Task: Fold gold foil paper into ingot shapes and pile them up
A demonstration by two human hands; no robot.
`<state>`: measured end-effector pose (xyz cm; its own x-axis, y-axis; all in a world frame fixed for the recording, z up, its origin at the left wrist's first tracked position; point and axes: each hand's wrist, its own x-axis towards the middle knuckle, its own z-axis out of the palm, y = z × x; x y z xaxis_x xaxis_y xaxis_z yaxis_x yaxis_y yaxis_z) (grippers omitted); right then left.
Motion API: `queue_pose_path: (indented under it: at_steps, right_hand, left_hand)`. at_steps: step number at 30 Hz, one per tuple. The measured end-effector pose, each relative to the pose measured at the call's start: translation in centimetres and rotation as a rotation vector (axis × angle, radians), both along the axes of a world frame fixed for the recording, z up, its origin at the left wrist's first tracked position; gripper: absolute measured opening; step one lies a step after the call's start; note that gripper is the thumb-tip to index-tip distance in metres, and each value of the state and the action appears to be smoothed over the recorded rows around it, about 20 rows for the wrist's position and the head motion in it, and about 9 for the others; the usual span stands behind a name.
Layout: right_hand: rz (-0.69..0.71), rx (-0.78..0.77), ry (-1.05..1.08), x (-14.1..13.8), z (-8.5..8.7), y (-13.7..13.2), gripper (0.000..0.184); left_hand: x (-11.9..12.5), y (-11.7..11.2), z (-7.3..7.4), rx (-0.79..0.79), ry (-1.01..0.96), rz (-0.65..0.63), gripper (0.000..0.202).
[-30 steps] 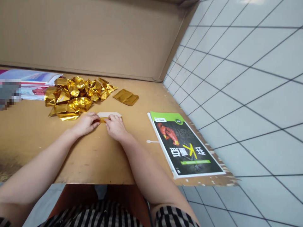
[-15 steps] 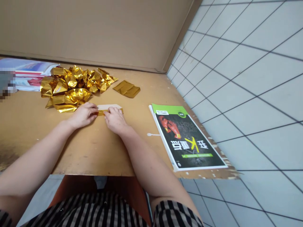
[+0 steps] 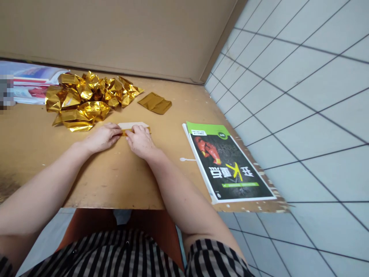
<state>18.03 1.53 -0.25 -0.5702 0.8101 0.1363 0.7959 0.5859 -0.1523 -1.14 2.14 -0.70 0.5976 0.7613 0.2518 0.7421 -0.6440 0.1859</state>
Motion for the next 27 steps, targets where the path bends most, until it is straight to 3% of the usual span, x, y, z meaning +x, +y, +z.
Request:
queue_pose_path:
  at_steps: [13,27]
  right_hand:
    - [-0.184,-0.043,0.005,3.2,1.0,1.4,0.037]
    - [-0.130,-0.027,-0.155,0.5,2.2,-0.6,0.034]
  left_hand:
    - [-0.1,0.1,-0.1,0.008,-0.007,-0.011,0.025]
    - [0.8,-0.8,0.5,0.085,0.078,0.022,0.027]
